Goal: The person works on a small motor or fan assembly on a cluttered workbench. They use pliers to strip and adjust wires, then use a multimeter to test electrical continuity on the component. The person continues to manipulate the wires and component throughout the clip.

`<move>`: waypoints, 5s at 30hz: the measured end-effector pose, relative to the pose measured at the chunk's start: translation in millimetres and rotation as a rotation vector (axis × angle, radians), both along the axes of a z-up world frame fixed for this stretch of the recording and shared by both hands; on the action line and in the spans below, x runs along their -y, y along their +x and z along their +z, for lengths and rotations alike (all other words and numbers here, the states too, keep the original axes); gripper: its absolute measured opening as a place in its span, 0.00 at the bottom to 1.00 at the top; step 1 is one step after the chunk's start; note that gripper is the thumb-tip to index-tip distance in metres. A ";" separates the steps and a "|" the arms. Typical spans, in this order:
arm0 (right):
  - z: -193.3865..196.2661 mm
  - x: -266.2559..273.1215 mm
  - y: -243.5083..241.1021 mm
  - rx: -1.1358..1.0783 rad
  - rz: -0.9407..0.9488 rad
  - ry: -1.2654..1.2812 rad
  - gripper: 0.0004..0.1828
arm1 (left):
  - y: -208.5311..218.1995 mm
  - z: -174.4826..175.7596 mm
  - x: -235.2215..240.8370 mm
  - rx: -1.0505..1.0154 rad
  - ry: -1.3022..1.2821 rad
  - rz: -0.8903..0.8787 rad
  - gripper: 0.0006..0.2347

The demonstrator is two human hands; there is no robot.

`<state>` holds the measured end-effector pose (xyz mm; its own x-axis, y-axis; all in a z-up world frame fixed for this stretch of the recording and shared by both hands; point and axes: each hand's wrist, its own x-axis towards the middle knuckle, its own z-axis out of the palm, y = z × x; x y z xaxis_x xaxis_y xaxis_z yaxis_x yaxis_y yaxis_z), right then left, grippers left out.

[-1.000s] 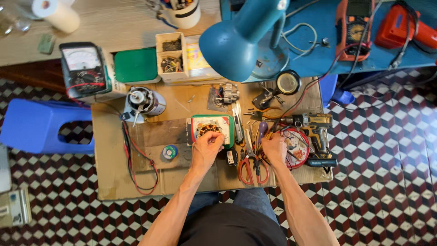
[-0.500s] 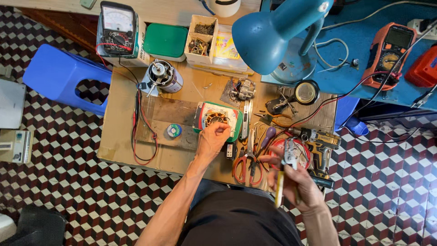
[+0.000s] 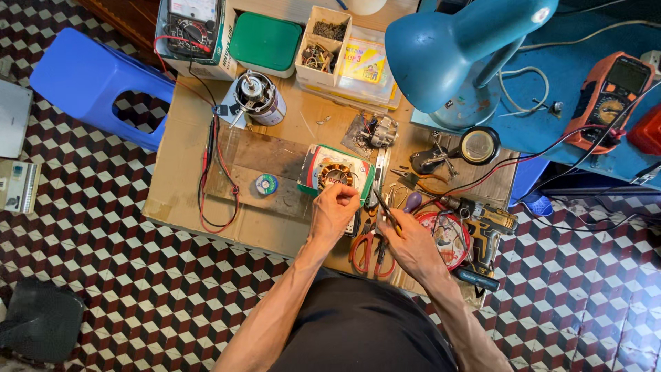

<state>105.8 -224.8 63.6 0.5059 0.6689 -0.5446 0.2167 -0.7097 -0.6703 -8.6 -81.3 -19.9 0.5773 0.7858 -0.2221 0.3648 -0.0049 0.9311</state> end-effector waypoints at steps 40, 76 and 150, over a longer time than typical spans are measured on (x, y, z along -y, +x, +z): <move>-16.1 -11.7 -6.8 0.397 0.144 -0.042 0.24 | -9.7 0.2 -3.8 -0.046 0.020 -0.098 0.07; -39.1 -8.4 -2.2 -0.170 -0.105 -0.147 0.18 | -12.2 -23.0 24.7 0.303 -0.951 0.300 0.10; -31.1 -7.8 -16.8 0.437 0.073 -0.030 0.19 | -15.2 -14.1 18.0 0.498 -1.066 0.183 0.08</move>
<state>89.0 -216.9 32.6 0.6451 0.6985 -0.3097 0.5256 -0.6998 -0.4837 -23.8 -99.3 -34.1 0.6838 0.4208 -0.5962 -0.1236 0.8720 0.4736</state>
